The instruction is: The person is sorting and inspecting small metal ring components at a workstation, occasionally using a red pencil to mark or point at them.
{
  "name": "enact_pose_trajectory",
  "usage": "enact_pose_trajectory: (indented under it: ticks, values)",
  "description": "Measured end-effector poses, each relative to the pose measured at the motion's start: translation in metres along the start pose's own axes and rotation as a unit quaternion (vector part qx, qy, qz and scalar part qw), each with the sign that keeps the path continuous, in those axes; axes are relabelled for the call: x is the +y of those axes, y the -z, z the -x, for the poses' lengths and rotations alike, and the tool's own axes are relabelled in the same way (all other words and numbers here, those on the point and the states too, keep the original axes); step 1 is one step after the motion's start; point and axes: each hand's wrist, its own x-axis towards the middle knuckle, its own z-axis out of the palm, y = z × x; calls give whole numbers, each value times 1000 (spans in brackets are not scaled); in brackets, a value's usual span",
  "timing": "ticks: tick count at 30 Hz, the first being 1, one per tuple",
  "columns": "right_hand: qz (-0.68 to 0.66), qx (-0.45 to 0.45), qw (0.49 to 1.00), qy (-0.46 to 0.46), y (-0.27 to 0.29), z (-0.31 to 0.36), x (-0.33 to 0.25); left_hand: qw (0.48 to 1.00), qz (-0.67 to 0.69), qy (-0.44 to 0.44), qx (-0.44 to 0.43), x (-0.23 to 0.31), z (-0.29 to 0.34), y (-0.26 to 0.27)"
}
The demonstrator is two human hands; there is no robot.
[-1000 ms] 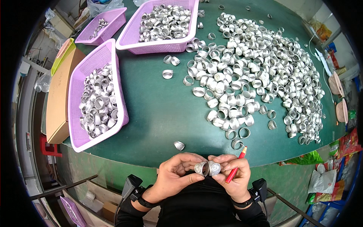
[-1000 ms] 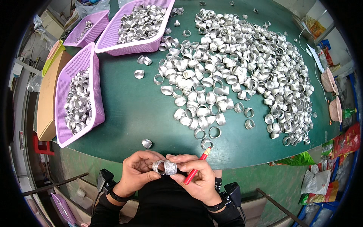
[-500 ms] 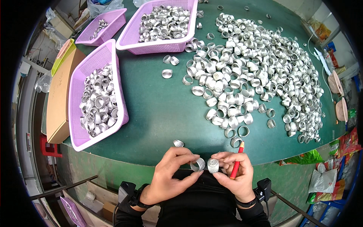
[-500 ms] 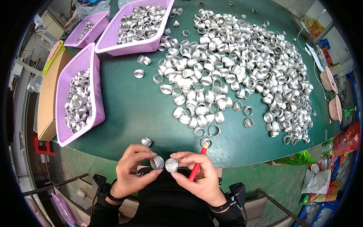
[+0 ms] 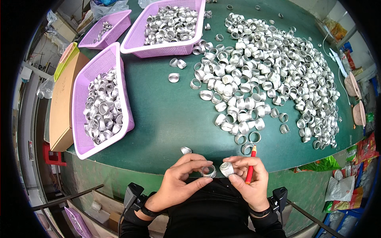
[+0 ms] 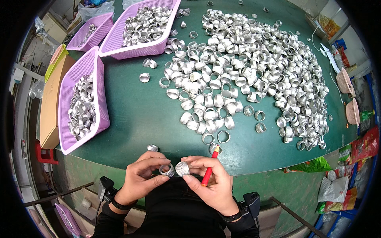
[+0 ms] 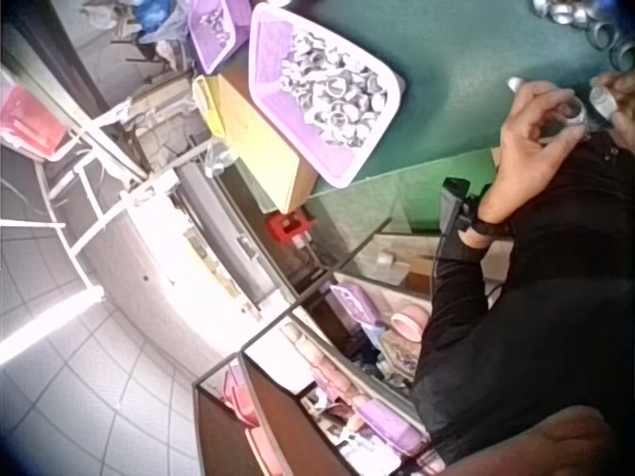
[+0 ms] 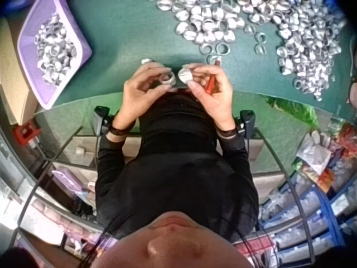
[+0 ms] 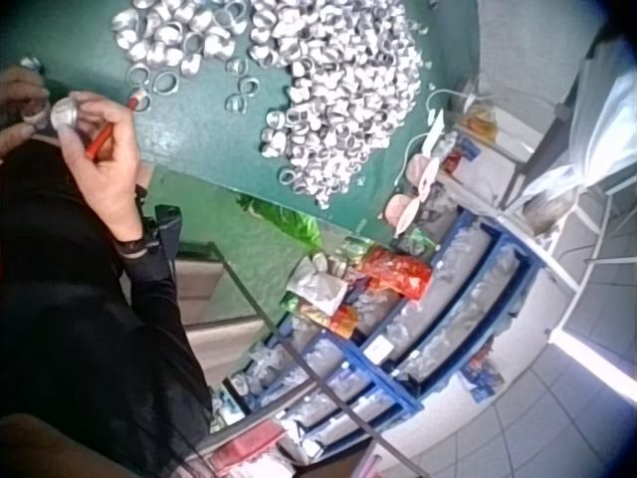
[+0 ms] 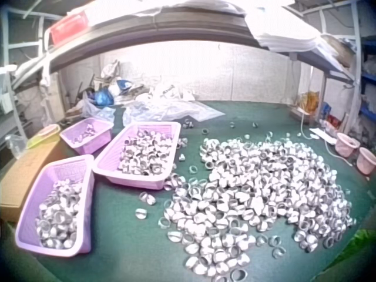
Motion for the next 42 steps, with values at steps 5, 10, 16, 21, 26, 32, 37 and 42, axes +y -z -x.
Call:
enact_pose_trajectory:
  ticks: [5, 10, 16, 21, 26, 32, 37, 42]
  values:
    - [356, -36, 922, 147, 6, -8, 2, 997, 44, -32, 62, -8, 4, -4]
    - [543, -36, 817, 189, 7, -15, 4, 953, -201, -215, 73, -15, 5, -2]
    - [301, -61, 945, 117, -6, -7, 2, 931, -230, -275, 67, -13, 3, -12]
    - [361, -53, 908, 205, 0, -12, 4, 975, -162, -147, -28, -3, -5, 0]
    - [366, -78, 901, 222, 2, -11, 5, 983, -141, -110, -32, -8, -1, 0]
    - [125, 9, 991, 39, 9, 1, 15, 966, -240, -100, 9, -25, 8, -5]
    - [92, 84, 991, -51, -8, 0, 23, 966, -230, -113, 16, -31, 8, -5]
    - [126, 75, 989, -9, -5, 1, 31, 967, -224, -118, 17, -34, 8, -5]
